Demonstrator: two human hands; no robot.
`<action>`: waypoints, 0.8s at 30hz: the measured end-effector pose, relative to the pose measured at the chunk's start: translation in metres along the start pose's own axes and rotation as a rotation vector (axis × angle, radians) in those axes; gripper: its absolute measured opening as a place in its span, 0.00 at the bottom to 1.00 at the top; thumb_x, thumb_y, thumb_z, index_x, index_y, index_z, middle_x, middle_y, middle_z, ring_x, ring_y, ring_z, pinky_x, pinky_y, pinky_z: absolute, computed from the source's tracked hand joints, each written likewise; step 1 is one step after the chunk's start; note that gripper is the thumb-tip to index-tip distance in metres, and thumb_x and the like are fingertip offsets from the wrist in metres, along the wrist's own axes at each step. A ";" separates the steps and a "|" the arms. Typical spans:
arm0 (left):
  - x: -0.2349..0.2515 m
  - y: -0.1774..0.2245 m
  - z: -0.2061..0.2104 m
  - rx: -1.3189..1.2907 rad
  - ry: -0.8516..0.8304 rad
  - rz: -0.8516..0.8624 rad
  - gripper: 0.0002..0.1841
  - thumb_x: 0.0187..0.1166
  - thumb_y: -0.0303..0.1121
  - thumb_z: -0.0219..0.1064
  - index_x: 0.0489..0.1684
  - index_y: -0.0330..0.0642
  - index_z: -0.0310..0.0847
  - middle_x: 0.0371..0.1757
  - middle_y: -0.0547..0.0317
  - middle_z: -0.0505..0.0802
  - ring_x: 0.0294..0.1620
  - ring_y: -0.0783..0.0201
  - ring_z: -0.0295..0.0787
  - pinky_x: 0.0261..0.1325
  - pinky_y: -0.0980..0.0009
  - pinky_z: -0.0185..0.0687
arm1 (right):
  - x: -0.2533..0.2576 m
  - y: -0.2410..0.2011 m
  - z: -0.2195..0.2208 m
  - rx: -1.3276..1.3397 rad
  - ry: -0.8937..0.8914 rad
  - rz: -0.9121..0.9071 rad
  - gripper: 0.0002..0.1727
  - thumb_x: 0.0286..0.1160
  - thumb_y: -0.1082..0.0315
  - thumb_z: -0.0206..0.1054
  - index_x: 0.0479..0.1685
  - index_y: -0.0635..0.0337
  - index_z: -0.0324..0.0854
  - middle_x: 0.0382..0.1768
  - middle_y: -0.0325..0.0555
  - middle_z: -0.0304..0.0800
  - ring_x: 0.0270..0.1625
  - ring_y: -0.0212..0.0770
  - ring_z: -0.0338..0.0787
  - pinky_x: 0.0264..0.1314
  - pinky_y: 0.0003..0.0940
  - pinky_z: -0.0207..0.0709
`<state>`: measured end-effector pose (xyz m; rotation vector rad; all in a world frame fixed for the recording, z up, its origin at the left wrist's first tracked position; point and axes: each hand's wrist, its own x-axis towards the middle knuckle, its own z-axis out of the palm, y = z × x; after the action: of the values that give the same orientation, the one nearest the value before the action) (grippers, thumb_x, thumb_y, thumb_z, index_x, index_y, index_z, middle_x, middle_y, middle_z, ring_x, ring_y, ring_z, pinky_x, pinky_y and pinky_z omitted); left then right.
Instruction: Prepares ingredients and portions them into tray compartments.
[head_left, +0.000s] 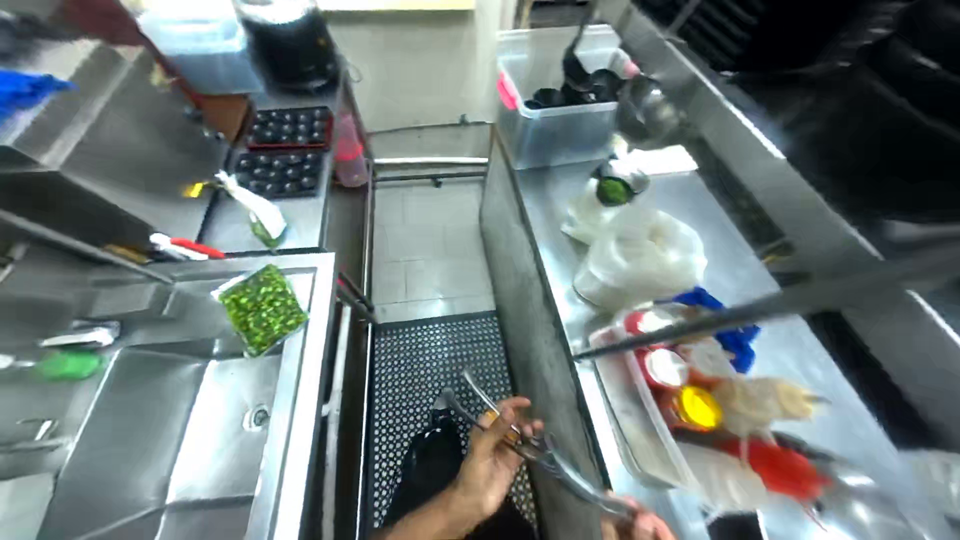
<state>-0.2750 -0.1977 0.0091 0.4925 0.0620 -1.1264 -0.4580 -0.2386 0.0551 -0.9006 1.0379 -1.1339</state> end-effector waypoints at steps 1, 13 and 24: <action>0.013 0.023 -0.002 0.100 0.005 0.135 0.21 0.78 0.44 0.73 0.61 0.40 0.87 0.41 0.51 0.95 0.44 0.58 0.94 0.55 0.61 0.91 | 0.016 0.009 0.019 -0.007 -0.052 0.112 0.08 0.90 0.70 0.59 0.56 0.57 0.83 0.51 0.43 0.95 0.52 0.40 0.96 0.58 0.39 0.92; 0.082 0.254 0.014 0.308 0.268 0.875 0.09 0.74 0.34 0.78 0.40 0.40 0.88 0.30 0.53 0.93 0.30 0.62 0.93 0.44 0.64 0.94 | 0.052 0.093 0.335 -0.782 -0.962 -0.650 0.29 0.82 0.66 0.66 0.83 0.63 0.71 0.62 0.47 0.92 0.61 0.40 0.93 0.67 0.40 0.87; 0.199 0.386 -0.113 0.903 0.639 0.503 0.70 0.59 0.47 0.88 0.98 0.60 0.25 0.98 0.56 0.37 0.89 0.51 0.65 0.72 0.47 0.87 | 0.268 0.155 0.390 -0.639 -0.765 0.050 0.38 0.77 0.73 0.62 0.88 0.69 0.53 0.28 0.37 0.76 0.20 0.27 0.78 0.21 0.27 0.80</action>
<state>0.1727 -0.1915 -0.0157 1.5700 -0.0220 -0.4113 -0.0165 -0.4519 -0.0302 -1.6354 0.7580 -0.3152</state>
